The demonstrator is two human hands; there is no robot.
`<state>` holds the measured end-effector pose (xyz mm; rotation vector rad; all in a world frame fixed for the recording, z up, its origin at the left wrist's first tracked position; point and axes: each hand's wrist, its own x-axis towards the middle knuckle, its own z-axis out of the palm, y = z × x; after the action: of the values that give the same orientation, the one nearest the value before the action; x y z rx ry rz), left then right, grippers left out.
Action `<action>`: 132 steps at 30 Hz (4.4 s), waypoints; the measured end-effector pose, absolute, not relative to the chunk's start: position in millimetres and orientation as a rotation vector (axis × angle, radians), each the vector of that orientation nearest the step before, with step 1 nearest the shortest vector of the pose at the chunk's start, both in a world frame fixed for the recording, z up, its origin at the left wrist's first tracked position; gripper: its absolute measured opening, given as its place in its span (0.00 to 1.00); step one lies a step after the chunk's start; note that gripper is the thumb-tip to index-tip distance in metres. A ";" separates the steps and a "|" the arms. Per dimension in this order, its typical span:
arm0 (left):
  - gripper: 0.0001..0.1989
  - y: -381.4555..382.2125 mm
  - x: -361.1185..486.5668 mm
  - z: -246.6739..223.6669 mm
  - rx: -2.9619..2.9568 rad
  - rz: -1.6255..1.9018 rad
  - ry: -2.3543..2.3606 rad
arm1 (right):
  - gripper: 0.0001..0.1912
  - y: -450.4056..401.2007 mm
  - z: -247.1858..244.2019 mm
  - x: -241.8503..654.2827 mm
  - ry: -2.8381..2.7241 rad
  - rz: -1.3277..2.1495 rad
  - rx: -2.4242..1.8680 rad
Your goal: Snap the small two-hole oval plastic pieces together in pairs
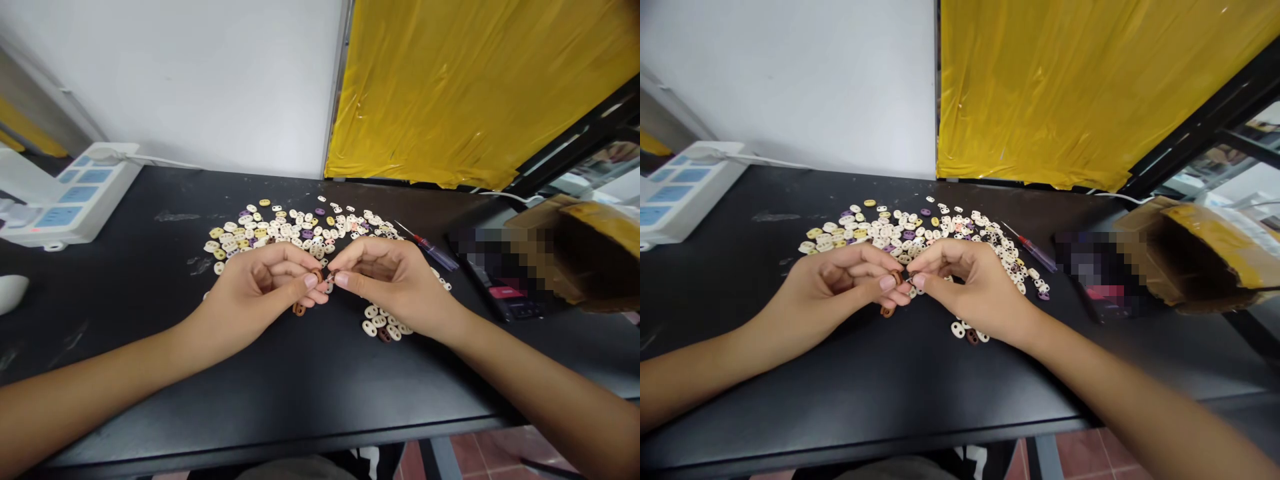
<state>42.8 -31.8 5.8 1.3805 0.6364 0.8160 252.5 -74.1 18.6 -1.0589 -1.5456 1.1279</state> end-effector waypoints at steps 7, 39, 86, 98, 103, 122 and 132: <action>0.04 -33.7 42.8 4.5 1.412 0.795 0.642 | 0.05 -75.9 19.2 251.4 -1.535 1.175 -1.136; 0.02 -47.7 40.4 2.7 1.540 0.820 0.637 | 0.06 -80.2 13.9 244.6 -1.359 1.378 -0.993; 0.21 36.2 6.7 9.9 2.880 0.581 0.925 | 0.05 -37.5 45.0 351.8 -2.054 0.836 -1.946; 0.13 -22.1 31.5 13.0 1.771 0.676 0.725 | 0.10 -54.4 29.2 287.4 -1.707 0.937 -1.431; 0.06 -32.5 36.4 6.3 1.566 0.716 0.647 | 0.12 -71.1 28.3 263.8 -1.595 1.153 -1.265; 0.06 -38.6 41.0 8.9 1.469 0.809 0.599 | 0.03 -77.6 24.9 252.3 -1.478 1.263 -0.987; 0.05 -34.0 38.1 10.9 1.268 0.700 0.597 | 0.01 -84.3 20.4 244.5 -1.705 0.863 -0.903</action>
<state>38.1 -34.0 10.9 1.2679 0.5972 0.7001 244.5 -84.3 20.4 -0.9026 -1.7053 0.8628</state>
